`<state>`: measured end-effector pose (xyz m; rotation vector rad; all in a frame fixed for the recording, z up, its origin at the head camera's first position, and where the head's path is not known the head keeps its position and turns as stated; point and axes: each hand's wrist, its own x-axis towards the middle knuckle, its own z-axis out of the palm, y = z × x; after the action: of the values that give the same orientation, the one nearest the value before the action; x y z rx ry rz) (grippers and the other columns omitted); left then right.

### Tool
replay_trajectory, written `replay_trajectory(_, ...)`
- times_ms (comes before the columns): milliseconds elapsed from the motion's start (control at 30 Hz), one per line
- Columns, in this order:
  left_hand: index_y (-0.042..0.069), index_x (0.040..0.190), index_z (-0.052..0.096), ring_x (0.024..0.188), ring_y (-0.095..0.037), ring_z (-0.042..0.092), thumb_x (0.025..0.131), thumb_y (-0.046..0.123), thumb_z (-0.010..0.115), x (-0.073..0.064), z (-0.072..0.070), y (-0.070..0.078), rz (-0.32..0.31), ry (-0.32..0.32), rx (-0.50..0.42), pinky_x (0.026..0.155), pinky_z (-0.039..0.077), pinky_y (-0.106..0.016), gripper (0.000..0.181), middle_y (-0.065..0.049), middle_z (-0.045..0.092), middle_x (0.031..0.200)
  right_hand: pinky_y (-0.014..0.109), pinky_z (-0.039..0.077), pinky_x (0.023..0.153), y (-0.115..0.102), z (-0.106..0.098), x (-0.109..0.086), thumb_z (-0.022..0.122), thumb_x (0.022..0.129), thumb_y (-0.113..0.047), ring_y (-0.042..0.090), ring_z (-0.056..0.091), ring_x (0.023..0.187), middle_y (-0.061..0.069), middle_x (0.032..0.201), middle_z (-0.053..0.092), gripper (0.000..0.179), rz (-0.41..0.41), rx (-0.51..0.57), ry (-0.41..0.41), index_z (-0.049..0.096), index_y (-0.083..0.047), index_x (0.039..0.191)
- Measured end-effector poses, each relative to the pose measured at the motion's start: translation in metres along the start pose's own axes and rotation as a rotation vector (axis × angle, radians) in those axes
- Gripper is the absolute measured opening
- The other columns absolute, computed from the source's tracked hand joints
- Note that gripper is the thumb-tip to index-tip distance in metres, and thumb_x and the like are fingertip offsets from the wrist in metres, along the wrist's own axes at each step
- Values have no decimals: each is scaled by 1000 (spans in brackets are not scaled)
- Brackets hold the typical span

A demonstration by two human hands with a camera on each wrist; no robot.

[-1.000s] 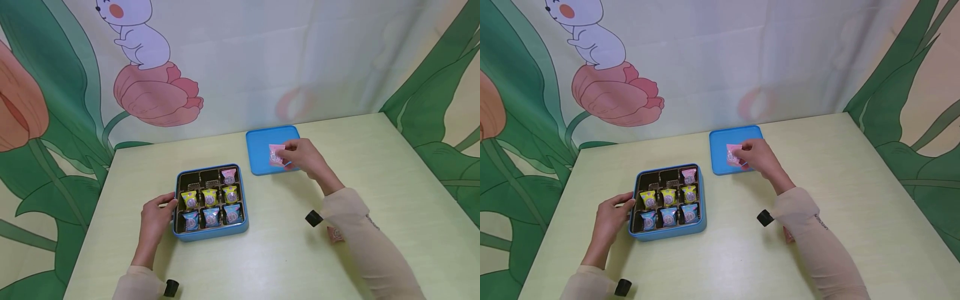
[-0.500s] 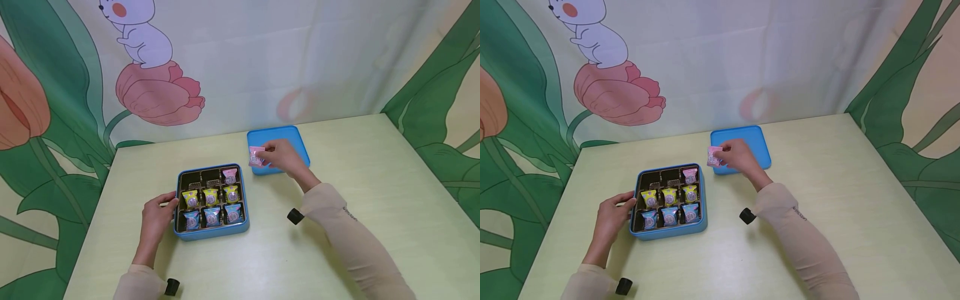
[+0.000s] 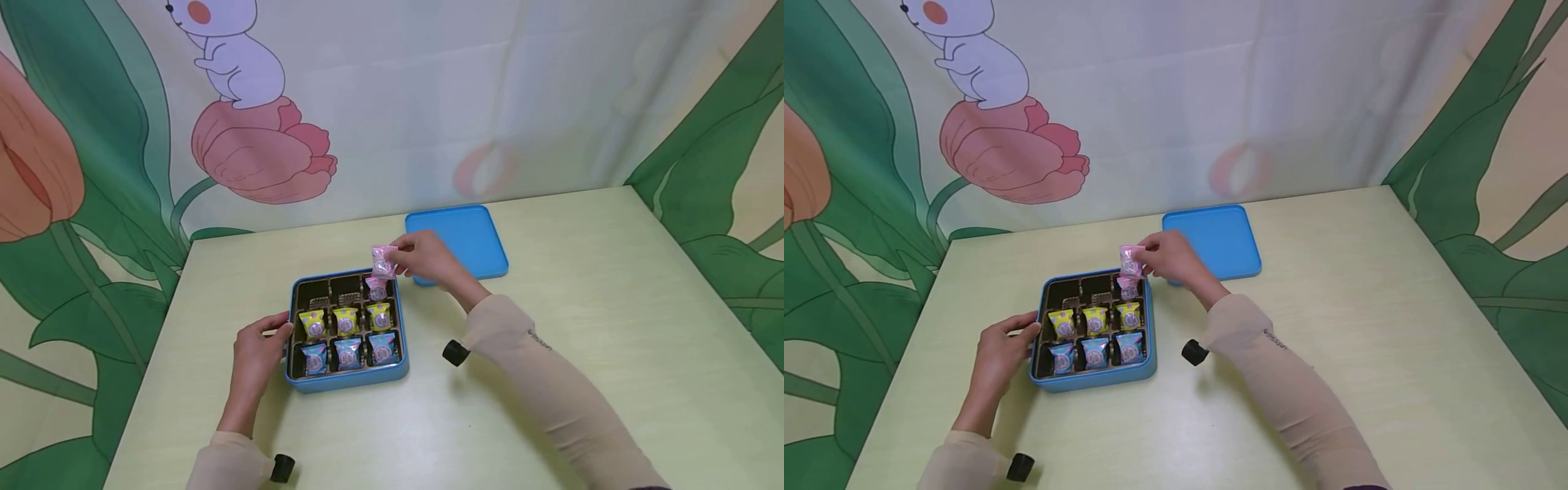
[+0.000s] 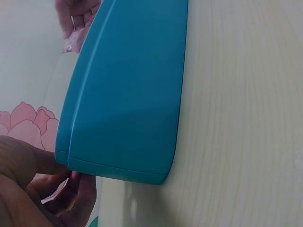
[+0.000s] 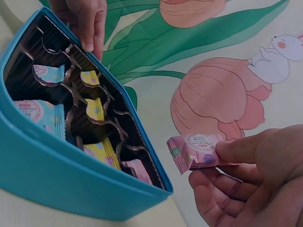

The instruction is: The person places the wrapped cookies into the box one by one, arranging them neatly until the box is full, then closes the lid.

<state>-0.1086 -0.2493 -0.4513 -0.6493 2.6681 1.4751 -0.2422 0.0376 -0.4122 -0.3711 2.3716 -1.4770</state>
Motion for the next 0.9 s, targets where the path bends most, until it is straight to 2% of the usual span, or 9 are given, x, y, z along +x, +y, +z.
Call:
replay_trajectory(100, 2, 138, 65, 94, -26, 69, 103, 17, 62, 0, -1, 0, 6, -1, 4, 67, 54, -21, 38, -24, 64, 134, 36, 60, 78, -3, 8, 4, 67, 103, -19, 30, 71, 90, 10, 100, 73, 25, -17, -17, -10, 74, -2, 120)
replay_trajectory(167, 2, 138, 65, 95, -26, 69, 103, 17, 62, 0, -1, -1, 8, 0, 5, 67, 54, -21, 38, -24, 64, 134, 36, 60, 78, -5, 13, 7, 67, 103, -18, 29, 72, 88, 11, 101, 73, 25, -25, -4, -21, 74, -1, 120)
replay_trajectory(333, 3, 138, 66, 93, -26, 69, 103, 17, 62, 0, -1, -1, 4, -1, 5, 67, 54, -21, 38, -24, 65, 133, 45, 61, 80, -9, 26, 13, 66, 103, -14, 31, 72, 84, 13, 98, 72, 24, -33, 36, -63, 73, 2, 119)
replay_trajectory(500, 2, 139, 65, 98, -29, 68, 104, 17, 61, -1, -1, -1, -7, -8, 2, 69, 55, -23, 38, -24, 64, 133, 48, 59, 79, -9, 37, 17, 65, 103, -14, 33, 69, 84, 11, 93, 71, 22, -51, 4, -82, 74, 0, 118)
replay_trajectory(667, 1, 137, 66, 97, -27, 70, 103, 17, 63, -2, -2, -2, 21, -1, -2, 67, 54, -20, 37, -25, 64, 133, 49, 59, 78, -8, 44, 22, 65, 103, -13, 33, 68, 83, 10, 89, 71, 20, -50, 4, -95, 74, 0, 114)
replay_trajectory(800, 1, 136, 67, 96, -26, 71, 102, 17, 64, -2, -2, -3, 35, 1, -6, 65, 54, -19, 37, -25, 65, 133, 44, 59, 77, -9, 49, 23, 65, 103, -14, 36, 69, 88, 10, 89, 71, 20, -55, -12, -111, 76, 0, 114)
replay_trajectory(900, 1, 136, 66, 96, -26, 71, 102, 17, 64, -1, -2, -4, 28, 0, -7, 66, 54, -20, 37, -25, 65, 133, 35, 57, 69, -10, 53, 23, 64, 104, -15, 36, 69, 89, 10, 89, 72, 21, -70, -47, -120, 77, -1, 113)
